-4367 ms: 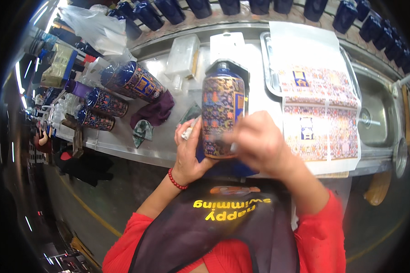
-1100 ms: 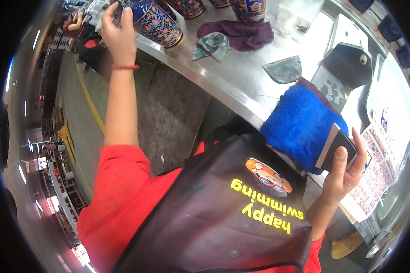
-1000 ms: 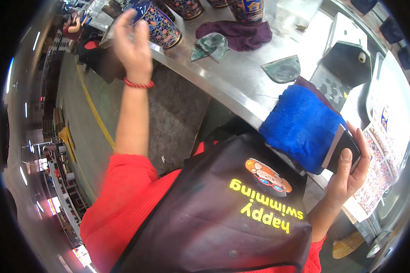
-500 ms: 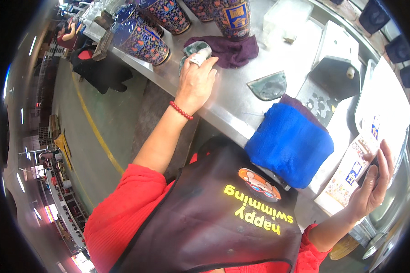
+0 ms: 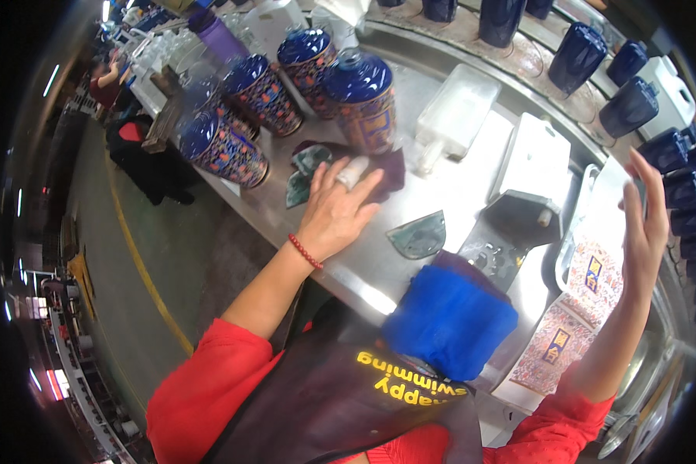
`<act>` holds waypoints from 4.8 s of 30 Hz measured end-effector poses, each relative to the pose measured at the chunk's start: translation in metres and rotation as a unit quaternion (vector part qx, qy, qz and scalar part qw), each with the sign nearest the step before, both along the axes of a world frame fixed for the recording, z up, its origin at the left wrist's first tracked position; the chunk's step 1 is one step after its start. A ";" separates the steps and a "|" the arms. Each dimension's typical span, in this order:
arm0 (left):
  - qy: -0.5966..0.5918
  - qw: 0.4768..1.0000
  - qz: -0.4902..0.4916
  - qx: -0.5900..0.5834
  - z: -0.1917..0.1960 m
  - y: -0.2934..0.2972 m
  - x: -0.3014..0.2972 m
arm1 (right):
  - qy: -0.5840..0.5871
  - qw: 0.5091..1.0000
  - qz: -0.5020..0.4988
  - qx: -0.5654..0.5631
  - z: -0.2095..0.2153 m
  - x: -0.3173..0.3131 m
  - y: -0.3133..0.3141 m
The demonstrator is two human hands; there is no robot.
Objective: The person applies decorative stickers to a blue cylindrical bottle, smoothing each sticker with a small tool and rotating the bottle to cover multiple sides. The person then places the finished bottle aside and picks up another blue bottle to repeat the process.
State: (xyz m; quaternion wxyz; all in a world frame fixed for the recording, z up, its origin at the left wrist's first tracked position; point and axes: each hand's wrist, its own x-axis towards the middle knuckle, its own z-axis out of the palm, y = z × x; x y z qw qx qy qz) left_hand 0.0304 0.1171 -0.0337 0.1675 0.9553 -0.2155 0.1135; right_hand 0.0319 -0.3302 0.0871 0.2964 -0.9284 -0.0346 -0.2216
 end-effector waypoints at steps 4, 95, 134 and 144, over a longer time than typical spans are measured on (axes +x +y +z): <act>0.021 0.999 0.031 0.032 -0.003 0.002 0.007 | -0.031 0.999 0.038 0.021 0.005 0.076 -0.018; 0.451 0.659 -0.179 -0.575 0.039 -0.155 -0.051 | 0.291 0.891 -0.168 -0.306 -0.104 -0.079 -0.083; 0.471 0.606 -0.206 -0.607 0.038 -0.156 -0.049 | 0.403 0.905 -0.063 -0.121 -0.101 0.003 -0.162; 0.324 0.745 -0.165 -0.560 0.041 -0.152 -0.058 | 0.291 0.943 -0.094 -0.129 -0.136 0.001 -0.192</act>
